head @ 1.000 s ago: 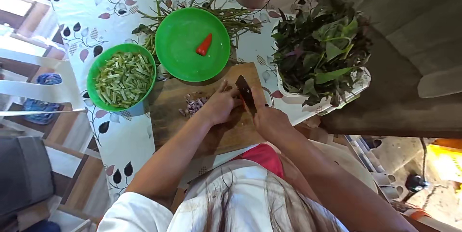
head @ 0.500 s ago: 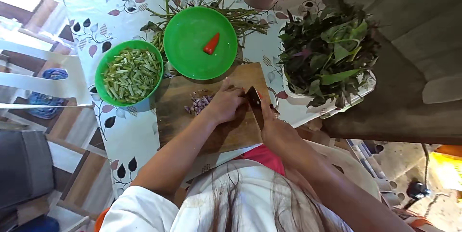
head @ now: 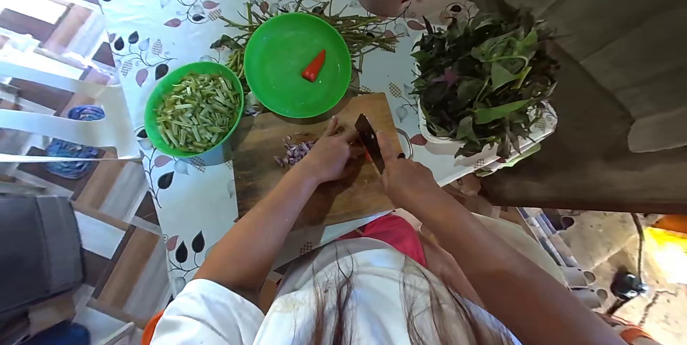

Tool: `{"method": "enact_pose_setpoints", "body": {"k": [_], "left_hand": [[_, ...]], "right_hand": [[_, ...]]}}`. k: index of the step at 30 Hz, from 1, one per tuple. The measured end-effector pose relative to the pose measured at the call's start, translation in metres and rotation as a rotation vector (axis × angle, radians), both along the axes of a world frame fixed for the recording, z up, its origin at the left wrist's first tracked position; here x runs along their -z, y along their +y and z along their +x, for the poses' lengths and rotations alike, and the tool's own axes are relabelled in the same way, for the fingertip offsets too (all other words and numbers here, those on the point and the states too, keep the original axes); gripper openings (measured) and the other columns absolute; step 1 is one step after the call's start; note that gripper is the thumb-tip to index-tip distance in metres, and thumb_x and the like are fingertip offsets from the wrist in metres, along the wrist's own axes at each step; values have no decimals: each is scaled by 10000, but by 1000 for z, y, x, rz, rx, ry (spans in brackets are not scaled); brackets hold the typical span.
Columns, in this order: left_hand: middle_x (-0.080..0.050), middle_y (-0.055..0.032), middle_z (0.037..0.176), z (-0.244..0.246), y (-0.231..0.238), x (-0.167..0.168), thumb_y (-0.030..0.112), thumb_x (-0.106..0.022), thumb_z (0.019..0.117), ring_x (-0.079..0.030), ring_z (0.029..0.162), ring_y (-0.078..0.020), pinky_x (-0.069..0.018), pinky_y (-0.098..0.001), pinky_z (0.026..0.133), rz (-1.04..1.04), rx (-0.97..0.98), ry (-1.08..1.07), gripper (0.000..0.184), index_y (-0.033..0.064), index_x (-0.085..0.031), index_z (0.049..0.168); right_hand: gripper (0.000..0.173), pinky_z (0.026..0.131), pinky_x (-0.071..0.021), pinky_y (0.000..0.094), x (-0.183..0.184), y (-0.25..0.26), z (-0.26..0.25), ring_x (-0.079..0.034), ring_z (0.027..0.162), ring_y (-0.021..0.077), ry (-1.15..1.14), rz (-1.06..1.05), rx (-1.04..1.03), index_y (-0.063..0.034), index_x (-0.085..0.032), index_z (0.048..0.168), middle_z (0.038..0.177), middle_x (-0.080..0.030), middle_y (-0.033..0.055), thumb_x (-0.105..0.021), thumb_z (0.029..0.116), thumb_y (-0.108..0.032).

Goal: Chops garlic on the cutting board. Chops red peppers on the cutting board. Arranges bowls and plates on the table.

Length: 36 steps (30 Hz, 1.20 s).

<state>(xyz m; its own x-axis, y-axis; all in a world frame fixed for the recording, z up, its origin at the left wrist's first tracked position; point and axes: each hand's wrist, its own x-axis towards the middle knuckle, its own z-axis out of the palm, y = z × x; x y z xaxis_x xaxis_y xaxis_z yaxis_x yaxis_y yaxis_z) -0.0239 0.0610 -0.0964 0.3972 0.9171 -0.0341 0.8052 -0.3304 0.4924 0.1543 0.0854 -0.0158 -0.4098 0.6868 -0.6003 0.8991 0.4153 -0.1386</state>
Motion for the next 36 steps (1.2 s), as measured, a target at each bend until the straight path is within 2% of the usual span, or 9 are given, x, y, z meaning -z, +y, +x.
{"method": "enact_pose_setpoints", "body": {"k": [2,9,11,15,18,21,25,32,36], "left_hand": [[-608,-160,1425,0,1,-2,144,-676,944,-510,1397,-357,-77,-661,1241,-14,0,5,295,101,-749,1227],[-633,-141,1392,4,1,-7,210,-665,950,-544,1364,-342,-77,-671,1236,-5,-27,77,289,123,-755,1211],[-611,-125,1439,5,2,-8,228,-673,959,-512,1407,-321,-75,-663,1243,-24,-37,121,305,136,-744,1242],[-608,-121,1432,5,0,-5,214,-693,942,-494,1413,-329,-43,-684,1229,-47,-26,112,332,130,-735,1261],[-620,-119,1408,3,-1,-4,203,-703,925,-500,1401,-346,-39,-735,1197,-16,-9,132,347,142,-735,1265],[-609,-108,1426,3,-1,-6,226,-712,919,-484,1412,-364,-30,-775,1170,-16,1,181,375,161,-726,1289],[-583,-105,1471,4,-2,-13,248,-696,944,-460,1438,-364,-6,-783,1163,-54,-14,215,371,180,-716,1308],[-595,-90,1456,7,-1,-15,273,-680,954,-465,1432,-359,-4,-806,1145,-64,-16,230,350,190,-732,1290],[-616,-78,1424,7,0,-16,290,-678,961,-468,1429,-351,-7,-817,1135,-43,-14,217,318,181,-751,1250]], "right_hand": [[814,865,-547,580,-2,3,-3,-699,1004,444,-39,-14,-18,-193,60,1666,1118,-686,260,-479,1065,-82],[884,891,-540,583,-7,10,-20,-690,1050,444,-43,-52,13,-206,92,1661,1073,-693,248,-530,1047,-70],[878,862,-553,605,-2,2,-4,-694,1018,457,15,-33,20,-168,53,1662,1148,-675,269,-543,1029,-44],[822,964,-528,548,-13,-18,19,-684,1103,413,-55,-140,74,-184,115,1655,1359,-597,261,-454,1071,-85],[790,992,-512,534,-19,-18,23,-672,1124,400,-57,-187,125,-173,101,1657,1398,-565,263,-440,1083,-124],[778,990,-511,531,-20,-19,20,-677,1119,401,-48,-155,140,-152,104,1654,1375,-578,272,-430,1089,-130],[804,930,-529,544,-13,-19,11,-689,1052,425,-7,-81,125,-151,110,1653,1071,-691,260,-461,1087,-145],[819,933,-535,534,-3,-18,5,-693,1043,413,15,-120,157,-141,131,1646,1051,-687,250,-463,1082,-122],[887,935,-549,540,2,-10,-9,-694,1070,409,-16,-120,184,-134,158,1634,1238,-623,279,-512,1054,-90]]}}
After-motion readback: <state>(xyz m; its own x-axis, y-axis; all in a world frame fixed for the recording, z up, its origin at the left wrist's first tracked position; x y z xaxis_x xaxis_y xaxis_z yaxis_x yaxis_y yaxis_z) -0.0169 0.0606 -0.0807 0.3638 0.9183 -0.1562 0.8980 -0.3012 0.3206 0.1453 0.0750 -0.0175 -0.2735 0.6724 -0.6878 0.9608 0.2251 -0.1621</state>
